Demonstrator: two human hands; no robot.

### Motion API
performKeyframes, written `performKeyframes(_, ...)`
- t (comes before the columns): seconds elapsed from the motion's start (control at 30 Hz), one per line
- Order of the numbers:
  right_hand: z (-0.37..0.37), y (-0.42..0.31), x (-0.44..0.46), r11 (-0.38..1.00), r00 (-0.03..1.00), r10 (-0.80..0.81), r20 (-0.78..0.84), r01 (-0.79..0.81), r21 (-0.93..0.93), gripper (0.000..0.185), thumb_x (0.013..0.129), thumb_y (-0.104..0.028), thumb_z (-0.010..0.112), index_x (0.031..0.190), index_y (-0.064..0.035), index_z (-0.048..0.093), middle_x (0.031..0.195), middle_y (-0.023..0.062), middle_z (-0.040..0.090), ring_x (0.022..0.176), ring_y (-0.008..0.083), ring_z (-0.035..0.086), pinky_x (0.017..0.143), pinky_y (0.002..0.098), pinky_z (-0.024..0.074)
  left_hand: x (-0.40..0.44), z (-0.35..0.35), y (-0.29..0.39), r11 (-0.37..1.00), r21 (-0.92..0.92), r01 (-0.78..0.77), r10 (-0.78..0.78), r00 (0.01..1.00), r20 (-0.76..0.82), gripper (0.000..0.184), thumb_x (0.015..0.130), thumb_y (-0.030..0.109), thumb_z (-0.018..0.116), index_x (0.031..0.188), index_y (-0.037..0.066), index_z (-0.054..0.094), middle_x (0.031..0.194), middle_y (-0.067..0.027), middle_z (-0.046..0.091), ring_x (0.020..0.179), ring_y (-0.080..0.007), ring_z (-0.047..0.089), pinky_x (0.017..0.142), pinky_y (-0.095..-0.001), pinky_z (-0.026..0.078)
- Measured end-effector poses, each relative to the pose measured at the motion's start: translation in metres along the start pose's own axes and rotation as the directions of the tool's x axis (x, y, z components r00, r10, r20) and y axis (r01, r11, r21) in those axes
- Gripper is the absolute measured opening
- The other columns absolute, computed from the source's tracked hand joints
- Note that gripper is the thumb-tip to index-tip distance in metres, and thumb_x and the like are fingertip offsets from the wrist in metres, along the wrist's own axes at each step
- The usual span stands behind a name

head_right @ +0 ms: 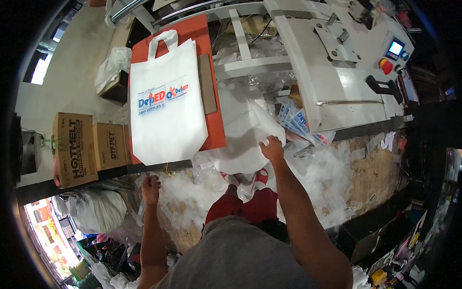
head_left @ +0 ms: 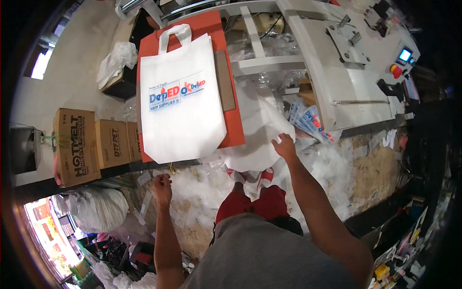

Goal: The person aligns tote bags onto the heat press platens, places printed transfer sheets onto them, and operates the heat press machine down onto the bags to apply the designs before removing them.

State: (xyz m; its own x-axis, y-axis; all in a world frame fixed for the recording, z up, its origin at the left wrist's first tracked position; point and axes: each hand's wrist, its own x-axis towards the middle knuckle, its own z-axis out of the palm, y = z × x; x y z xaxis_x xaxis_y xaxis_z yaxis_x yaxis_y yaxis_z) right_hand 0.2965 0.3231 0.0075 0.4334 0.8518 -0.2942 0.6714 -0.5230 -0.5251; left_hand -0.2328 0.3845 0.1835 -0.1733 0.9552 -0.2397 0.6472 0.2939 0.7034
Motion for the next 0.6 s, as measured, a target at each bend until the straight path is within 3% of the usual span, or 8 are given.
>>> performKeyframes(0.1, 0.012, -0.047, 0.032, 0.999, 0.990, -0.034, -0.134, 0.037, 0.024, 0.058, 0.082, -0.037, 0.074, 0.123, 0.0014, 0.059, 0.121, 0.0225, 0.060, 0.116, 0.0398, 0.056, 0.101, 0.0480, 0.0449, -0.014, 0.003, -0.049, 0.989, 0.145, -0.036, 0.021, 0.994, 0.104, 0.025, 0.098, 0.022, 0.056, 0.100, -0.001, 0.067, 0.091, -0.0152, 0.071, 0.080, -0.0263, 0.071, 0.071, -0.0387, 0.054)
performKeyframes(0.2, 0.011, -0.073, 0.059, 0.997, 0.987, 0.063, -0.149, -0.058, 0.042, 0.058, 0.081, -0.036, 0.074, 0.122, 0.0022, 0.058, 0.118, 0.0222, 0.061, 0.116, 0.0402, 0.056, 0.101, 0.0484, 0.0448, -0.050, 0.002, -0.021, 0.900, 0.428, 0.086, -0.191, 0.959, 0.209, 0.022, 0.096, 0.023, 0.061, 0.098, 0.003, 0.069, 0.094, -0.0170, 0.072, 0.083, -0.0317, 0.071, 0.073, -0.0423, 0.056)
performKeyframes(0.23, 0.012, -0.078, 0.064, 0.992, 0.988, 0.121, -0.093, -0.118, 0.040, 0.058, 0.081, -0.035, 0.075, 0.122, 0.0026, 0.058, 0.118, 0.0219, 0.061, 0.116, 0.0406, 0.055, 0.101, 0.0483, 0.0448, -0.059, 0.000, -0.058, 0.907, 0.420, -0.035, -0.089, 0.958, 0.272, 0.024, 0.094, 0.025, 0.062, 0.099, 0.003, 0.069, 0.096, -0.0170, 0.072, 0.087, -0.0331, 0.071, 0.076, -0.0439, 0.055)
performKeyframes(0.43, 0.042, -0.062, 0.079, 0.991, 0.968, 0.034, -0.249, -0.065, -0.117, 0.061, 0.073, -0.035, 0.082, 0.116, 0.0025, 0.059, 0.113, 0.0239, 0.063, 0.109, 0.0398, 0.060, 0.093, 0.0455, 0.0490, -0.104, -0.012, -0.132, 0.931, 0.310, 0.193, -0.297, 0.893, 0.337, 0.026, 0.089, 0.028, 0.067, 0.099, 0.004, 0.070, 0.099, -0.0181, 0.072, 0.094, -0.0330, 0.070, 0.082, -0.0443, 0.055)
performKeyframes(0.47, 0.059, -0.036, 0.093, 0.988, 0.972, 0.144, -0.183, -0.130, 0.087, 0.067, 0.071, -0.038, 0.081, 0.117, 0.0052, 0.061, 0.120, 0.0268, 0.061, 0.118, 0.0430, 0.054, 0.102, 0.0487, 0.0436, -0.110, -0.013, -0.154, 0.935, 0.309, 0.171, -0.281, 0.890, 0.359, 0.026, 0.088, 0.028, 0.067, 0.098, 0.004, 0.070, 0.099, -0.0178, 0.073, 0.094, -0.0323, 0.071, 0.082, -0.0435, 0.055)
performKeyframes(0.5, 0.123, 0.029, 0.123, 0.989, 0.935, 0.141, -0.326, -0.116, 0.093, 0.067, 0.072, -0.036, 0.081, 0.120, 0.0060, 0.060, 0.126, 0.0234, 0.061, 0.120, 0.0370, 0.055, 0.104, 0.0459, 0.0425, -0.114, -0.014, -0.176, 0.938, 0.307, 0.164, -0.272, 0.896, 0.351, 0.026, 0.088, 0.027, 0.067, 0.098, 0.003, 0.070, 0.098, -0.0174, 0.073, 0.094, -0.0316, 0.071, 0.083, -0.0428, 0.056)
performKeyframes(0.53, 0.081, -0.009, 0.107, 0.833, 0.991, 0.136, 0.007, -0.118, 0.541, 0.075, 0.078, -0.044, 0.075, 0.130, 0.0054, 0.053, 0.136, 0.0191, 0.055, 0.120, 0.0312, 0.053, 0.104, 0.0429, 0.0408, -0.122, -0.014, -0.198, 0.943, 0.261, 0.205, -0.287, 0.900, 0.328, 0.026, 0.087, 0.027, 0.067, 0.096, 0.004, 0.070, 0.097, -0.0170, 0.073, 0.093, -0.0314, 0.071, 0.083, -0.0424, 0.056)
performKeyframes(0.6, 0.074, -0.014, 0.105, 0.838, 0.996, 0.094, -0.011, -0.073, 0.540, 0.072, 0.079, -0.043, 0.074, 0.129, 0.0048, 0.054, 0.133, 0.0179, 0.055, 0.117, 0.0301, 0.053, 0.101, 0.0423, 0.0410, -0.132, -0.020, -0.197, 0.934, 0.242, 0.264, -0.328, 0.901, 0.285, 0.030, 0.085, 0.030, 0.067, 0.099, 0.004, 0.070, 0.098, -0.0187, 0.072, 0.095, -0.0343, 0.070, 0.086, -0.0442, 0.055)
